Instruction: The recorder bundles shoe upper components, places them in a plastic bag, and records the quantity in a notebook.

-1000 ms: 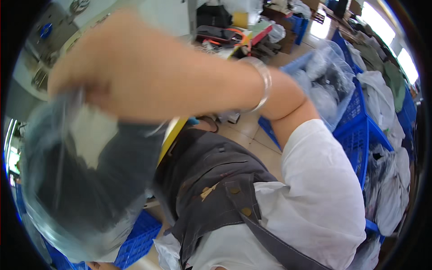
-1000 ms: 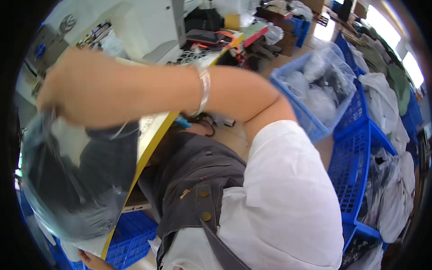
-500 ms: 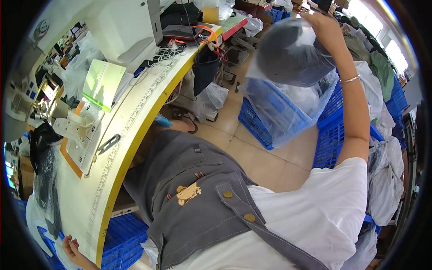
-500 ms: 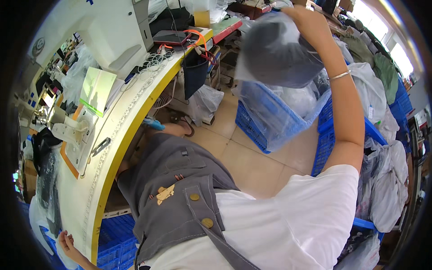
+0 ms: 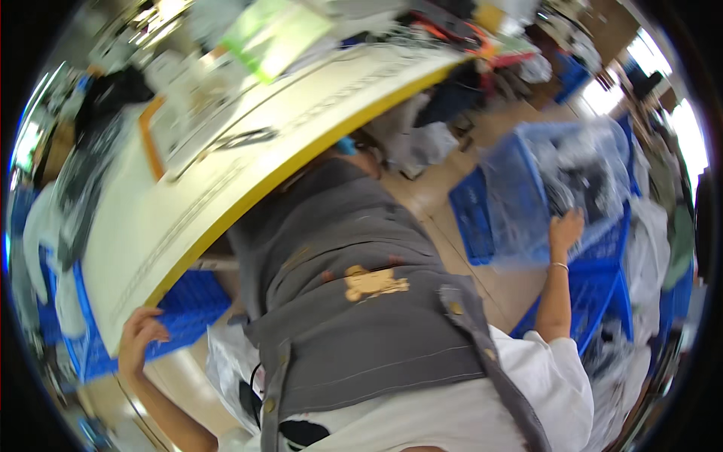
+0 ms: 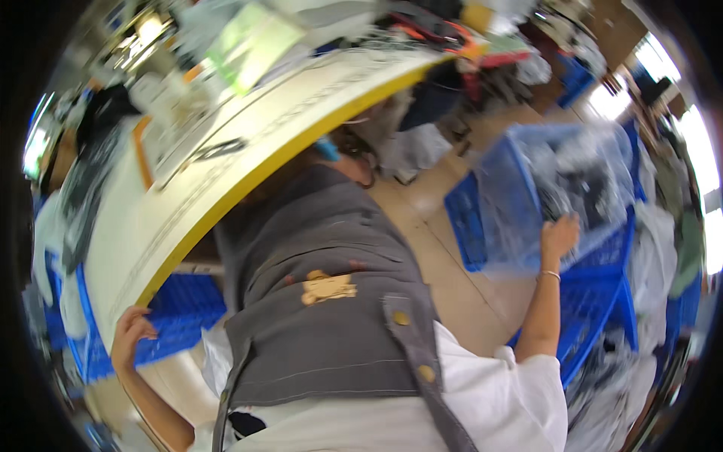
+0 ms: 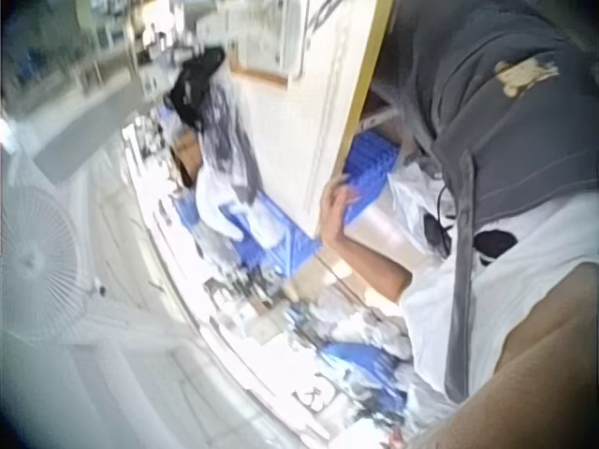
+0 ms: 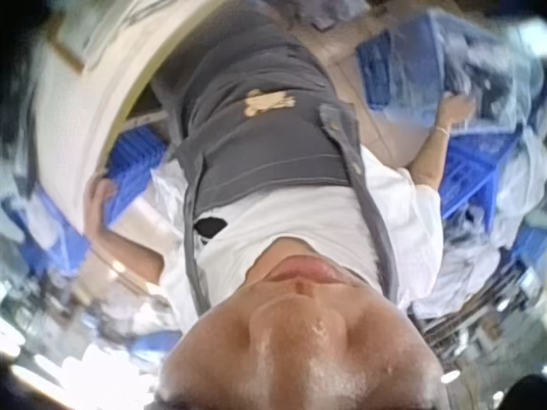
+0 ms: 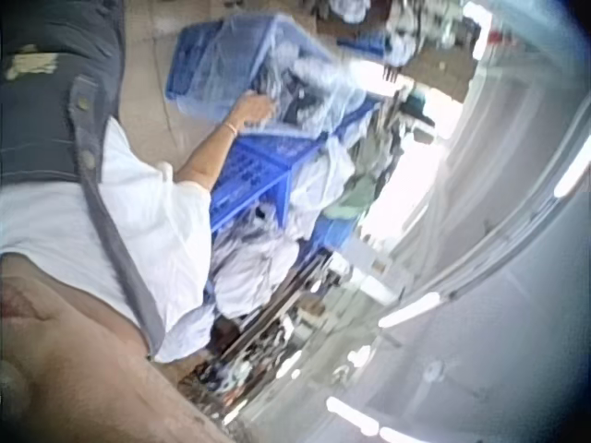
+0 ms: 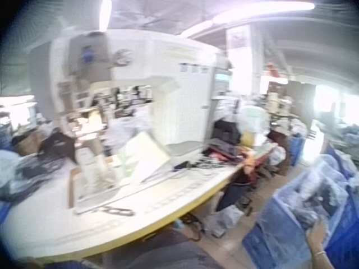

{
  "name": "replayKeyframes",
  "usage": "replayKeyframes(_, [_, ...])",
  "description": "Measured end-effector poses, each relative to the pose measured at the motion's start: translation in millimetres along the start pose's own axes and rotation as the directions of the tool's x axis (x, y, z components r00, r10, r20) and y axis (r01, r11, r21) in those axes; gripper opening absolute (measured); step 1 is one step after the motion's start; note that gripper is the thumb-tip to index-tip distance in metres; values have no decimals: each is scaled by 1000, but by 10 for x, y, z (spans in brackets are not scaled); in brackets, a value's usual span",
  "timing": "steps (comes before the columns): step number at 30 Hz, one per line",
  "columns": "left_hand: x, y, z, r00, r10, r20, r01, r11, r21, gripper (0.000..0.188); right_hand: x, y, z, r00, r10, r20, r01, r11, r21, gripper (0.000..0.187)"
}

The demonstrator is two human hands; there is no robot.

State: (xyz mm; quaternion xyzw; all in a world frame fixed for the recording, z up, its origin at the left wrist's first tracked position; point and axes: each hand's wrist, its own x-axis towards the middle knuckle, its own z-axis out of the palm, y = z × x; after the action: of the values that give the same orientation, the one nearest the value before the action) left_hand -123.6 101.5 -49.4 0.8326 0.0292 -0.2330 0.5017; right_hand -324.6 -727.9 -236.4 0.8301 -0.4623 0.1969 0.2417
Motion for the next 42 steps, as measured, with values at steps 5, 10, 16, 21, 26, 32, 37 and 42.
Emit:
replayKeyframes(5, [192,-1091,180,759,-429,491,346,903,254,33,548,-1738,-634,885,-271,-379,431,785,445,47])
replayKeyframes(10, [299,-2700,461,185,-787,589,706,523,477,50,35,-3630,-2466,370,-369,-852,883,-143,446,36])
replayKeyframes(16, [-266,-3546,995,369,-756,541,858,500,114,38,-663,-4397,-3677,-122,-296,-947,768,-633,99,38])
replayKeyframes(21, [-440,-3774,1211,367,-889,-274,776,455,-437,38,-898,-4734,-4115,-306,-294,-905,653,-757,25,36])
replayKeyframes(26, [-862,-4888,1906,366,-890,-272,804,449,-389,71,-1239,-5098,-4653,-439,-376,-816,606,-795,40,34])
replayKeyframes(32, [-452,-4669,2701,467,-790,398,877,354,-326,58,-2110,-5754,-5645,-762,-242,-601,407,-900,-154,32])
replayKeyframes(37, [-500,-5038,3469,237,-972,0,858,209,-470,45,-3339,-6086,-6185,-821,-147,-551,281,-945,-167,66])
replayKeyframes(42, [-207,-5457,3331,189,-930,-316,919,281,-277,21,-3497,-5976,-6237,-816,-315,-485,413,-904,-108,57])
